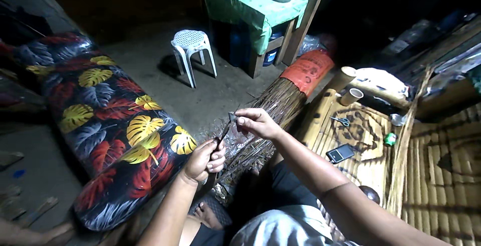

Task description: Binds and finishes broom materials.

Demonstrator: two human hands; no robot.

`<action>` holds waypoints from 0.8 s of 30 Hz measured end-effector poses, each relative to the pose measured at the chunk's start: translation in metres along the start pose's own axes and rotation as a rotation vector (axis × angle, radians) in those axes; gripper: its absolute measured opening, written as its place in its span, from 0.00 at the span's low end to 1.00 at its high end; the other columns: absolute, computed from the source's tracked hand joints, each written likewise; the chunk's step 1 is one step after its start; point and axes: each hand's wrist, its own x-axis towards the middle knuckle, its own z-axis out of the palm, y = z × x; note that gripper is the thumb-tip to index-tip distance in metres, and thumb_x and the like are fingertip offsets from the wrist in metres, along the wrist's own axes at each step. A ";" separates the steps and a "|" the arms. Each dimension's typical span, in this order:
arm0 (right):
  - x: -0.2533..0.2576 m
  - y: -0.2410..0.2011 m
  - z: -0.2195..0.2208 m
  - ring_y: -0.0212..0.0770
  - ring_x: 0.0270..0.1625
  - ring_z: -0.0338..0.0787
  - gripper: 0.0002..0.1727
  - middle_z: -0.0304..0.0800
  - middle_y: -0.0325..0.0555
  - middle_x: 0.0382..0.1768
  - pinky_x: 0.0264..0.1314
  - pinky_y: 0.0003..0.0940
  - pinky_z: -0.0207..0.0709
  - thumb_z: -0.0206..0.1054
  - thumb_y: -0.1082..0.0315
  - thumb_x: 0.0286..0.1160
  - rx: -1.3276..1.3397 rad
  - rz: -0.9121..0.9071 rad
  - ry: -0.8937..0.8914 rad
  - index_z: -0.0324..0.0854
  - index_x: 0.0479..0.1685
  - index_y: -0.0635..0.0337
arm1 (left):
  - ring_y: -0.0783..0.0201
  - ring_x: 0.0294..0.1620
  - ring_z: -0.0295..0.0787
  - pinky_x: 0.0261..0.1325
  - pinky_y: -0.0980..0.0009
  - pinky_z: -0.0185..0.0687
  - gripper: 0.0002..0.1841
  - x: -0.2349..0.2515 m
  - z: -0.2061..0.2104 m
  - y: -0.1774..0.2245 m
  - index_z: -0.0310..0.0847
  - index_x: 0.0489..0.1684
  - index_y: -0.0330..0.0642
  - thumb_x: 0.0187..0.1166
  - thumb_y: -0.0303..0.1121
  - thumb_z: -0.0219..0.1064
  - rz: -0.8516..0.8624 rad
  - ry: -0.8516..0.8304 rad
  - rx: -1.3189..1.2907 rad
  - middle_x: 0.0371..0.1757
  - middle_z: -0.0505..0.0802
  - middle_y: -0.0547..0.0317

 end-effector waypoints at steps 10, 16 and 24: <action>0.022 -0.013 -0.025 0.30 0.26 0.85 0.19 0.90 0.40 0.32 0.29 0.28 0.83 0.61 0.64 0.88 -0.031 -0.130 0.124 0.82 0.69 0.65 | 0.79 0.12 0.62 0.14 0.85 0.64 0.19 0.000 0.002 0.001 0.72 0.39 0.49 0.94 0.39 0.35 0.027 0.022 0.017 0.22 0.73 0.72; 0.006 -0.024 -0.017 0.35 0.23 0.82 0.27 0.85 0.44 0.32 0.24 0.31 0.82 0.57 0.55 0.89 -0.020 0.139 0.334 0.69 0.86 0.45 | 0.73 0.18 0.71 0.23 0.78 0.74 0.16 0.012 0.012 -0.009 0.75 0.47 0.43 0.94 0.39 0.42 0.307 0.394 0.602 0.24 0.75 0.68; -0.003 -0.005 0.021 0.33 0.25 0.85 0.19 0.89 0.45 0.28 0.31 0.29 0.83 0.61 0.62 0.88 0.046 0.153 0.060 0.84 0.65 0.65 | 0.71 0.34 0.89 0.43 0.73 0.91 0.14 0.026 0.013 -0.018 0.79 0.50 0.34 0.93 0.33 0.50 0.542 0.459 0.964 0.36 0.88 0.61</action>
